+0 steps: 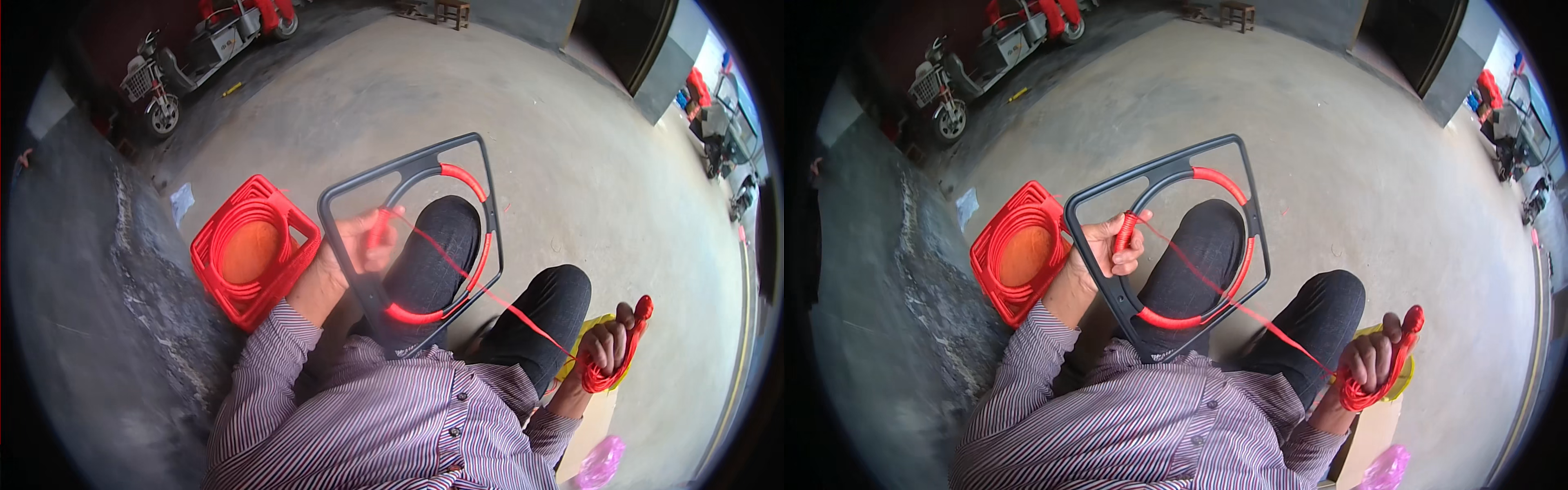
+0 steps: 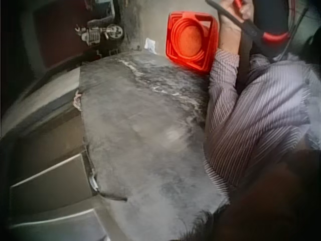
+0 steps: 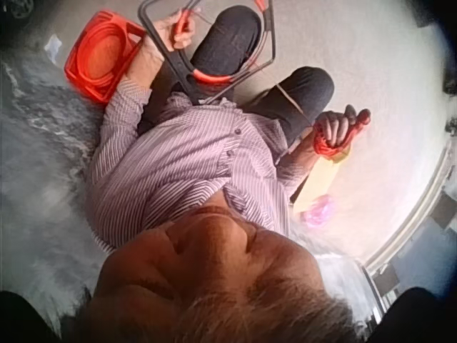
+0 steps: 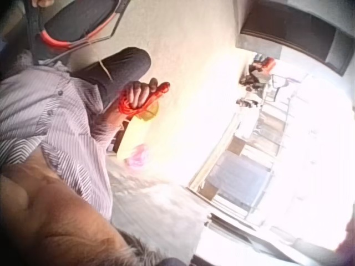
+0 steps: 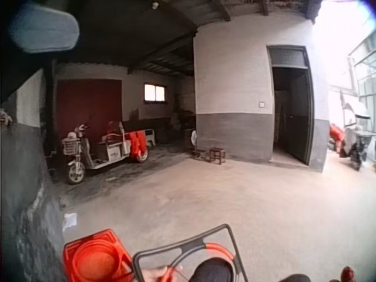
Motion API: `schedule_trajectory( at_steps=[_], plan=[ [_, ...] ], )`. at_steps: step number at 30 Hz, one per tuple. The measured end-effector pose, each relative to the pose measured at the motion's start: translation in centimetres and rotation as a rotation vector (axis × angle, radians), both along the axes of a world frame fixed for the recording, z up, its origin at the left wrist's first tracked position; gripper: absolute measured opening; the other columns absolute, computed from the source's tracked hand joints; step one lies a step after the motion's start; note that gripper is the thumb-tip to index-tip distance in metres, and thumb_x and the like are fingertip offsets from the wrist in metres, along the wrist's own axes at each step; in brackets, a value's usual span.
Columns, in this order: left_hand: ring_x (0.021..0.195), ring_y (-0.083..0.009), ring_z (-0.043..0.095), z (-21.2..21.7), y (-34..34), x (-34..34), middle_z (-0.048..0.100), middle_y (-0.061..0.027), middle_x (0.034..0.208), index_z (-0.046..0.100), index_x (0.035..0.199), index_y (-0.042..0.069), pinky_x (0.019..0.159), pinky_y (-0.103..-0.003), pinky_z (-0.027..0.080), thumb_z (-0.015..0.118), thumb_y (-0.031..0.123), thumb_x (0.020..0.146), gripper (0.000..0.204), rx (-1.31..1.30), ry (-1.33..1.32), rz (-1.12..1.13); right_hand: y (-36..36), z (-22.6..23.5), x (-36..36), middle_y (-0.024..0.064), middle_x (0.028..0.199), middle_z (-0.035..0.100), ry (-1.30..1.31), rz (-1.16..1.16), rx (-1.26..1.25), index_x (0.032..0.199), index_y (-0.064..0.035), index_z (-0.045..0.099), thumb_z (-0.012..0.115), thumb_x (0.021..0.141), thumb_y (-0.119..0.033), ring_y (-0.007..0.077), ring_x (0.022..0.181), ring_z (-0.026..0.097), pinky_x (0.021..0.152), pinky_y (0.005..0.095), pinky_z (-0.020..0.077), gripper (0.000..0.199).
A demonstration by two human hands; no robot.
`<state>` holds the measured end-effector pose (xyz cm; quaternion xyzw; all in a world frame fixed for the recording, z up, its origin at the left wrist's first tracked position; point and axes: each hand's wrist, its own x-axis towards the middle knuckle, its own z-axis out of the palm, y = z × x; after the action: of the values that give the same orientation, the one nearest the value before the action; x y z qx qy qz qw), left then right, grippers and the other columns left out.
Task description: Winding a long red cord or plastic string onto a black frame holder.
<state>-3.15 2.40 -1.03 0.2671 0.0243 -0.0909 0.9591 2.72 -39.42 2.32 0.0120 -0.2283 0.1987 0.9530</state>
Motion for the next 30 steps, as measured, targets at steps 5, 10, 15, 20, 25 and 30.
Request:
schedule_trajectory(
  at_steps=[5,10,15,20,25,30],
  plan=[
    [0.049,-0.0121,0.043,-1.4,1.3,-0.7,0.064,-0.0112,0.077,0.055,0.119,-0.001,0.041,-0.025,0.029,0.044,0.037,0.098,0.045,0.009,0.022,0.041,-3.1,-4.2,0.9,-0.0002,0.052,0.034,0.026,-0.060,-0.173,0.101,0.0005,0.041,0.033,0.103,-0.033,0.0080,0.038,0.030,0.036,0.0222,0.0297,0.034],
    [0.045,-0.0124,0.041,-1.0,0.6,-1.2,0.058,-0.0091,0.066,0.060,0.106,0.000,0.038,-0.026,0.028,0.042,0.037,0.098,0.043,0.051,0.108,0.085,-4.9,-8.4,2.2,-0.0014,0.058,0.042,0.217,-0.126,-0.160,0.106,0.0007,0.049,0.041,0.100,-0.039,0.0088,0.041,0.035,0.040,0.0235,0.0294,0.041],
    [0.044,-0.0148,0.041,-0.2,0.0,-2.0,0.056,-0.0133,0.063,0.062,0.096,0.000,0.036,-0.027,0.028,0.048,0.033,0.090,0.036,-0.042,0.131,0.074,-2.1,-8.9,0.2,-0.0036,0.066,0.050,-0.083,-0.884,-1.587,0.098,-0.0083,0.058,0.055,0.095,-0.022,0.0071,0.045,0.042,0.041,0.0243,0.0336,0.015],
    [0.054,-0.0125,0.045,1.9,-0.9,-2.3,0.062,-0.0192,0.091,0.059,0.109,-0.005,0.043,-0.024,0.034,0.049,0.031,0.090,0.042,0.019,0.014,0.034,3.0,-5.8,-3.4,0.0159,0.061,0.061,-1.085,-0.668,-2.578,0.086,-0.0097,0.055,0.069,0.079,-0.029,0.0346,0.057,0.063,0.051,0.0451,0.0478,0.024],
    [0.065,-0.0110,0.049,3.4,-3.8,-3.0,0.056,-0.0181,0.119,0.053,0.124,-0.004,0.052,-0.024,0.042,0.052,0.013,0.093,0.035,0.095,-0.032,0.222,6.3,-5.9,-3.9,0.0180,0.064,0.061,-1.173,-0.403,-2.397,0.090,-0.0076,0.057,0.065,0.084,-0.034,0.0342,0.062,0.064,0.056,0.0422,0.0491,0.029],
    [0.066,-0.0123,0.055,4.4,-7.2,-3.3,0.060,-0.0140,0.105,0.057,0.120,0.006,0.050,-0.023,0.042,0.060,0.013,0.090,0.031,0.200,-0.067,0.229,11.5,-4.1,-0.6,0.0092,0.079,0.062,-0.583,-0.339,-1.632,0.104,-0.0025,0.055,0.063,0.088,-0.023,0.0200,0.072,0.065,0.065,0.0319,0.0494,0.028]
  ],
)
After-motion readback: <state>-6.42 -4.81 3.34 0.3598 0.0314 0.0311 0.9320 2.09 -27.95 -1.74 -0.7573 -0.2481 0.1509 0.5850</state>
